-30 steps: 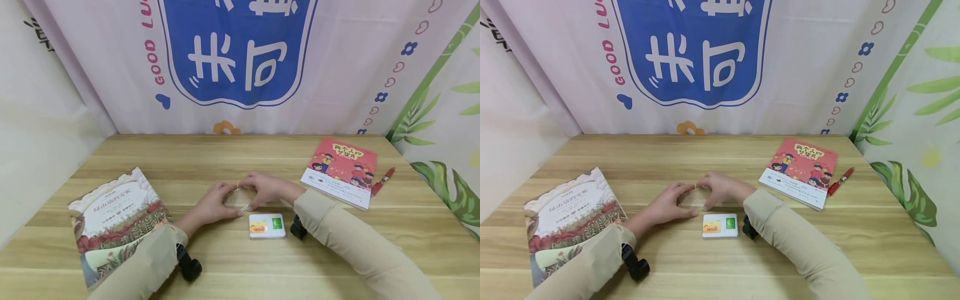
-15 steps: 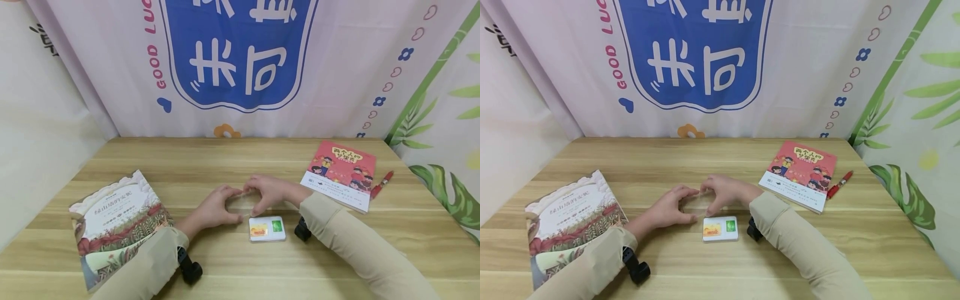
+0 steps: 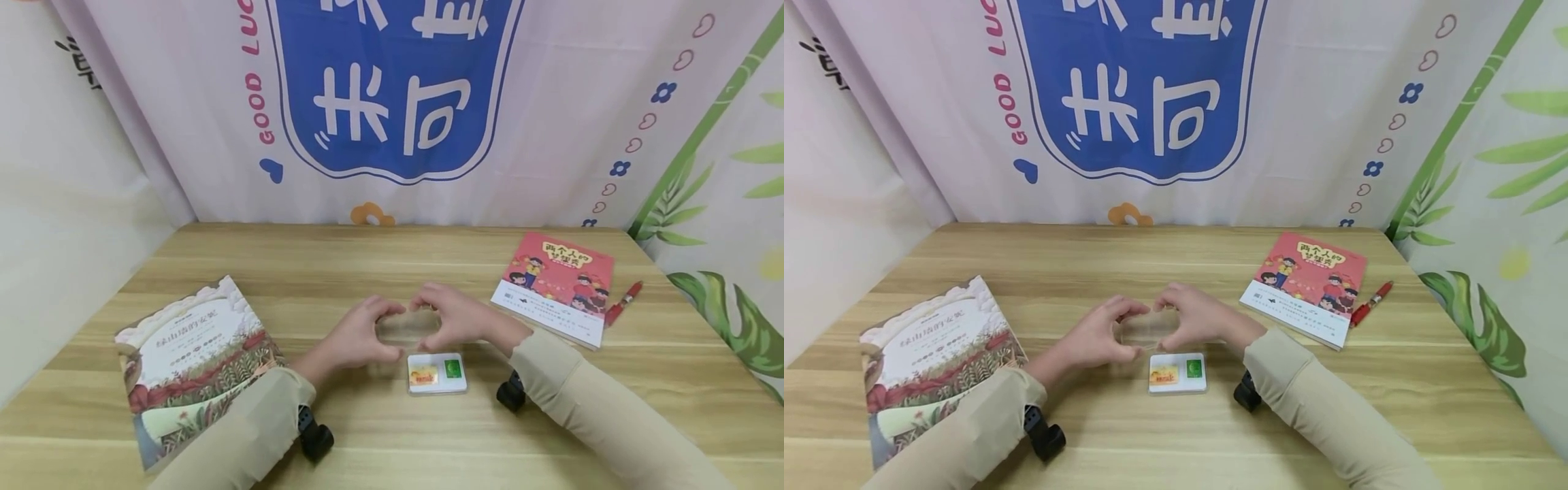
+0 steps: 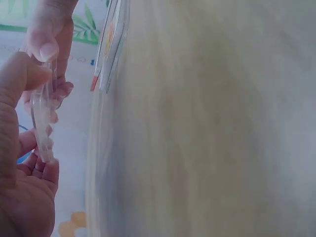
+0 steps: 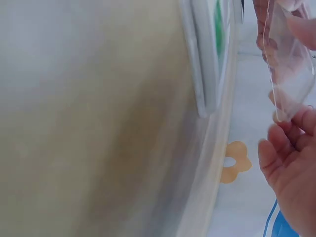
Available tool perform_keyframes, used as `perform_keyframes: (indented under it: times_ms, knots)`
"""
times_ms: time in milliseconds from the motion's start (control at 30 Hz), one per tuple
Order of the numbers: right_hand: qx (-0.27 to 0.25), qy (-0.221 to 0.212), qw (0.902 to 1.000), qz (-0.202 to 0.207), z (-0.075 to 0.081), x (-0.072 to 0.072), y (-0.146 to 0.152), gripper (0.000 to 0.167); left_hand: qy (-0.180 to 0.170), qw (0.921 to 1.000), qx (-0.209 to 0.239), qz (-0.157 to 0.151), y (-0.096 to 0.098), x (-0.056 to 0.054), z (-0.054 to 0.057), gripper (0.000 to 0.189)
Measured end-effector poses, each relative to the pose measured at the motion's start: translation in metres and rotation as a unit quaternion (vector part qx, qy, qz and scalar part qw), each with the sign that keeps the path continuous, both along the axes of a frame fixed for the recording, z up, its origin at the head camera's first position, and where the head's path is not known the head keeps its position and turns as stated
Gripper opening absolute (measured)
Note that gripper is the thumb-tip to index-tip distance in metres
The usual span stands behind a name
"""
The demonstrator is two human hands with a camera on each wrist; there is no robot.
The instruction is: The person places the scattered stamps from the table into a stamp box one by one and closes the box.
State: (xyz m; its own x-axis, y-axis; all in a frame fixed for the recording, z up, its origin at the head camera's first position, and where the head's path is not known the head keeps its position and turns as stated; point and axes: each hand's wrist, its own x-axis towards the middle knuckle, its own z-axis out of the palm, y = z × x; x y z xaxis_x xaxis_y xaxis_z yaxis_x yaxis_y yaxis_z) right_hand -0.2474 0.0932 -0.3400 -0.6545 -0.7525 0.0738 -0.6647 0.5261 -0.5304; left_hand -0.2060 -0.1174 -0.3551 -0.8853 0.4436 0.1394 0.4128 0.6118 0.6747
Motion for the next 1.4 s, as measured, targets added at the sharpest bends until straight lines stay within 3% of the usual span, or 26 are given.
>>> perform_keyframes:
  times_ms: [500, 733, 967, 1233, 1400]
  knots:
    - [-0.078, 0.006, 0.9937, -0.079, -0.003, 0.036, 0.017, 0.048, -0.005, 0.9981, 0.038, -0.048, 0.016, 0.012, 0.006, 0.057]
    - [-0.111, 0.014, 0.9906, -0.079, -0.007, 0.046, 0.025, 0.047, -0.01, 0.9964, 0.053, -0.066, 0.021, 0.017, 0.002, 0.057]
    - [-0.094, -0.012, 0.9924, -0.079, -0.016, 0.051, 0.032, 0.049, -0.042, 0.9948, 0.047, -0.08, 0.026, 0.02, -0.003, 0.056]
    - [-0.096, -0.043, 0.992, -0.07, -0.027, 0.055, 0.036, 0.052, -0.055, 0.9946, 0.013, -0.087, 0.03, 0.023, -0.012, 0.06]
    - [-0.092, -0.05, 0.9921, -0.069, -0.031, 0.054, 0.038, 0.053, -0.044, 0.9951, -0.006, -0.089, 0.033, 0.023, -0.015, 0.061]
